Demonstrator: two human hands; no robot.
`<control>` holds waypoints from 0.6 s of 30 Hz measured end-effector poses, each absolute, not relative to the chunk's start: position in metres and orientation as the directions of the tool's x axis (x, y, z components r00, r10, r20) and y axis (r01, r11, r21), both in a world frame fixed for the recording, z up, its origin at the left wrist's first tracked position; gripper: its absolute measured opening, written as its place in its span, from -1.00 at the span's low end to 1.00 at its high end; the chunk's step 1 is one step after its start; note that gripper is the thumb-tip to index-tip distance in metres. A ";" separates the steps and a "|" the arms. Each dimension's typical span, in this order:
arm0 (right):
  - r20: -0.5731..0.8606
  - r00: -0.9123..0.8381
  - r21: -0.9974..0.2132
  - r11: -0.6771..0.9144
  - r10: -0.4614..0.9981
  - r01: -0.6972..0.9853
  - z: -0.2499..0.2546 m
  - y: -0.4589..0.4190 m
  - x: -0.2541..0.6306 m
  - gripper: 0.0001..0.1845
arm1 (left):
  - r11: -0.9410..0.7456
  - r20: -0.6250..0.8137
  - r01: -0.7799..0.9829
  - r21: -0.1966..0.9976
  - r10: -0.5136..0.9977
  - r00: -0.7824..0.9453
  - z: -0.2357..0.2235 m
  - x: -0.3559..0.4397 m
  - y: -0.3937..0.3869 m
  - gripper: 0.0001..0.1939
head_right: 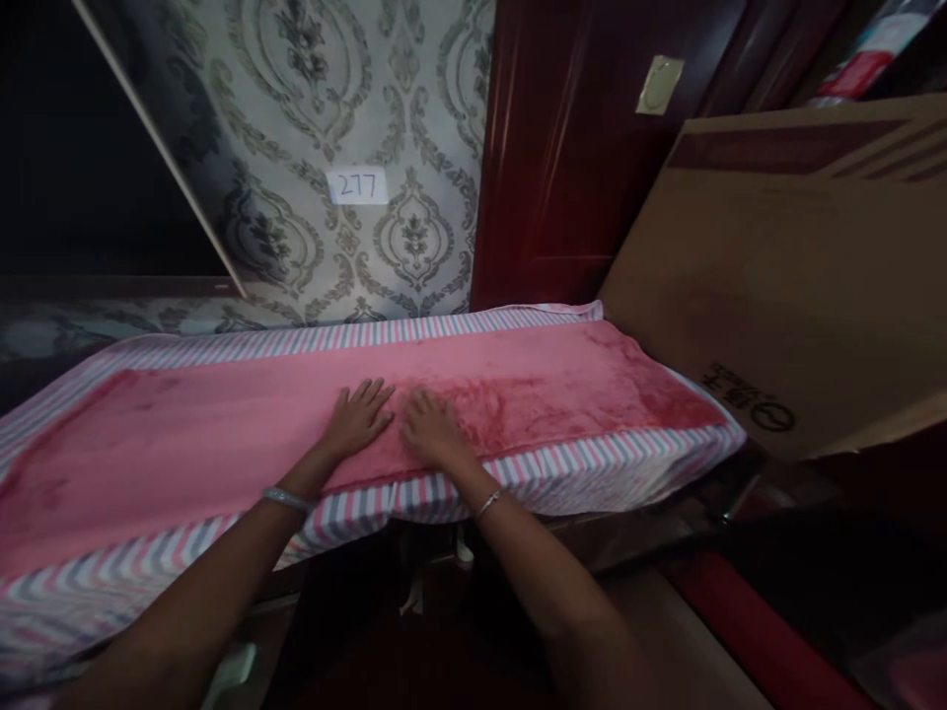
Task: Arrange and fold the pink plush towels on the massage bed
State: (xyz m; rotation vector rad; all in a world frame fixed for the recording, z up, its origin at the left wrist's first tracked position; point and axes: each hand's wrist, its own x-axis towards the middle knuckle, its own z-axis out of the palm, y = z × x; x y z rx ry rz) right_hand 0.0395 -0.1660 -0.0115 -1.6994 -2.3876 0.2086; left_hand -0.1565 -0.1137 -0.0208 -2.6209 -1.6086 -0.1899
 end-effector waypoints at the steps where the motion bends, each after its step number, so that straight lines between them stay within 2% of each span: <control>1: 0.072 -0.366 -0.246 0.372 0.928 0.895 -0.014 -0.167 0.034 -0.37 | -0.453 0.136 0.892 0.006 0.884 0.448 -0.021 -0.156 -0.113 -0.40; 5: 0.035 -0.373 -0.245 0.370 0.927 0.896 -0.022 -0.165 0.051 -0.33 | -0.450 0.140 0.893 -0.014 0.883 0.448 -0.023 -0.157 -0.109 -0.39; 15: -0.097 0.064 -0.084 -0.072 0.993 0.994 -0.012 -0.164 0.207 -0.35 | -0.438 0.124 0.899 -0.027 0.890 0.438 -0.016 -0.155 -0.110 -0.38; 18: -0.051 0.153 -0.085 -0.157 0.987 0.984 -0.009 -0.162 0.225 -0.34 | -0.434 0.132 0.900 -0.045 0.890 0.436 -0.016 -0.155 -0.108 -0.38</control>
